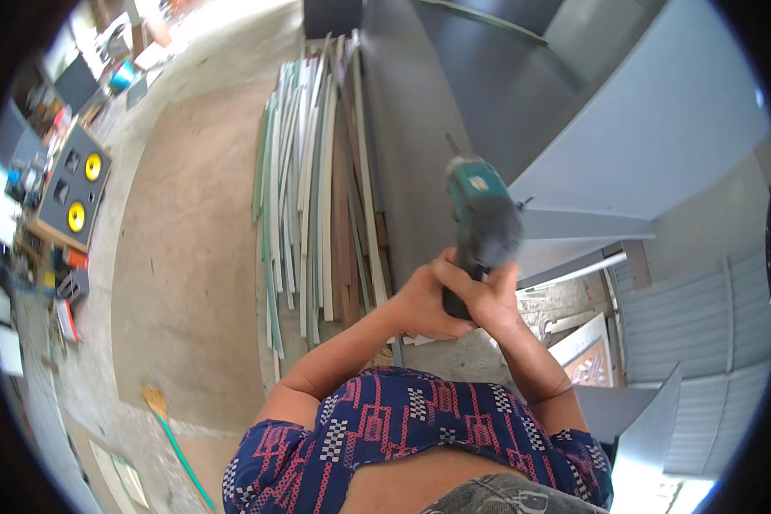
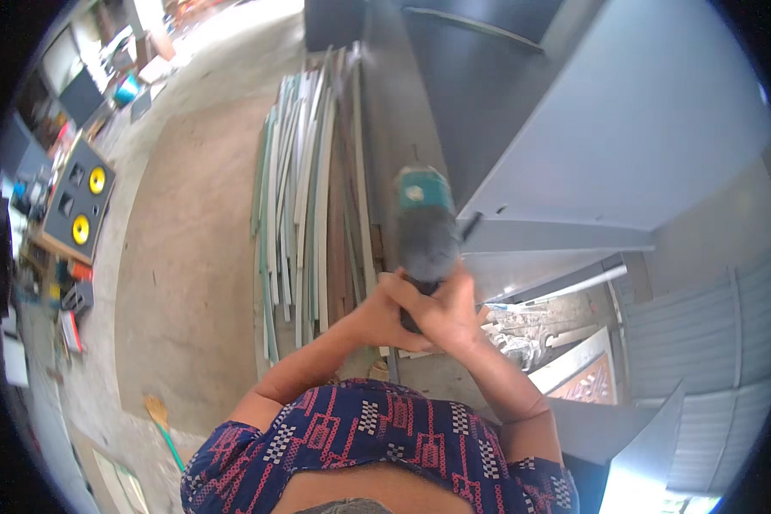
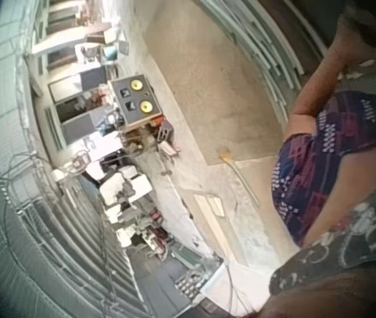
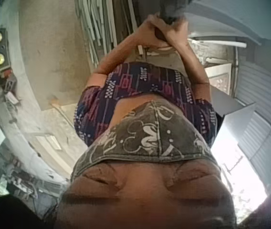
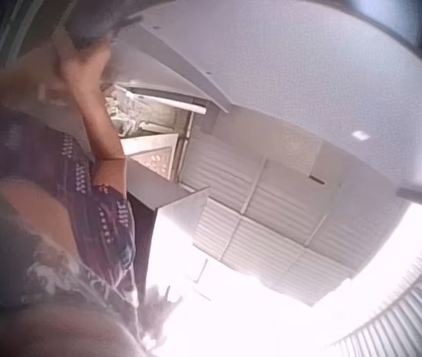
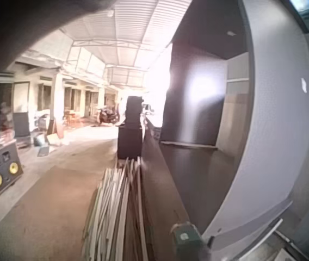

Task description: Using a power drill to attach screws and panels to a furniture unit.

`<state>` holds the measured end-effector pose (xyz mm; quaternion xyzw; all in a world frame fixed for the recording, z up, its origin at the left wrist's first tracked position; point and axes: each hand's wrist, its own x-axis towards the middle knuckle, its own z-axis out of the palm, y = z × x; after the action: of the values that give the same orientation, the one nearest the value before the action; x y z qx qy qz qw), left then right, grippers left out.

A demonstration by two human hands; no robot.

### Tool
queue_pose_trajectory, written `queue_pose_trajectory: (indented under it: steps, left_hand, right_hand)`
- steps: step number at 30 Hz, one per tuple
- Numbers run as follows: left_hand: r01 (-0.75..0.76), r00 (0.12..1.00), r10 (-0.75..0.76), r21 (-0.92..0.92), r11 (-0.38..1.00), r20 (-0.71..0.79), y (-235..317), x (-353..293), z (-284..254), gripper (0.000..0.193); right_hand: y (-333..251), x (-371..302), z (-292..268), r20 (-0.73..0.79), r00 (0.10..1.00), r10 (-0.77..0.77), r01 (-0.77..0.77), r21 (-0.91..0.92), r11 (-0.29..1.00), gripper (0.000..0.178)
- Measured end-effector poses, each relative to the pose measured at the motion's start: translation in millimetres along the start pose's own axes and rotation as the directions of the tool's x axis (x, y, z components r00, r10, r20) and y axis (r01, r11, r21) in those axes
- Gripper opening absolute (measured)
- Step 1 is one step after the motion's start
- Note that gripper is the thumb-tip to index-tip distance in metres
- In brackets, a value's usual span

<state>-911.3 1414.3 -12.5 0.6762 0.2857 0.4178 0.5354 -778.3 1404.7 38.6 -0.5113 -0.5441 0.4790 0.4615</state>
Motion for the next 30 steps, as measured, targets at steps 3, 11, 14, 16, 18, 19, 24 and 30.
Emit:
queue_pose_trajectory:
  steps: [3, 11, 14, 16, 18, 19, 24, 30]
  left_hand:
    - [0.091, 0.988, -0.080, -0.080, 0.993, 0.133, -6.3, -2.9, -49.9, 0.087]
    - [0.173, 0.953, -0.013, -0.506, 0.845, 0.304, -29.5, 20.5, -126.5, 0.103]
    - [0.239, 0.936, -0.057, -0.509, 0.827, 0.346, -31.4, 24.9, -132.3, 0.108]
    - [0.209, 0.947, -0.029, -0.544, 0.812, 0.321, -30.2, 25.2, -132.0, 0.107]
    - [0.236, 0.939, -0.044, -0.545, 0.804, 0.341, -28.3, 26.1, -133.8, 0.106]
    - [0.258, 0.934, -0.060, -0.549, 0.795, 0.351, -28.1, 26.7, -134.7, 0.105]
    - [0.331, 0.892, -0.078, -0.526, 0.783, 0.446, -35.0, 31.1, -141.8, 0.103]
    - [0.396, 0.873, -0.108, -0.563, 0.725, 0.476, -39.5, 32.9, -140.9, 0.101]
  right_hand:
    - [-17.7, 12.4, 29.2, -0.029, 0.991, -0.134, 0.128, -0.151, 0.980, 0.080]
    - [-36.5, 43.4, 67.7, -0.050, 0.972, -0.231, 0.201, -0.343, 0.918, 0.101]
    - [-25.4, 50.1, 72.5, -0.092, 0.957, -0.274, 0.220, -0.386, 0.896, 0.101]
    - [-25.0, 48.6, 73.8, -0.101, 0.966, -0.237, 0.182, -0.383, 0.906, 0.102]
    - [-24.9, 47.9, 76.5, -0.104, 0.975, -0.198, 0.145, -0.379, 0.914, 0.103]
    - [-23.6, 47.8, 77.0, -0.113, 0.972, -0.208, 0.151, -0.380, 0.913, 0.104]
    - [-15.5, 47.1, 81.4, -0.160, 0.963, -0.219, 0.147, -0.372, 0.916, 0.105]
    - [-13.5, 49.5, 83.3, -0.188, 0.970, -0.152, 0.071, -0.378, 0.923, 0.103]
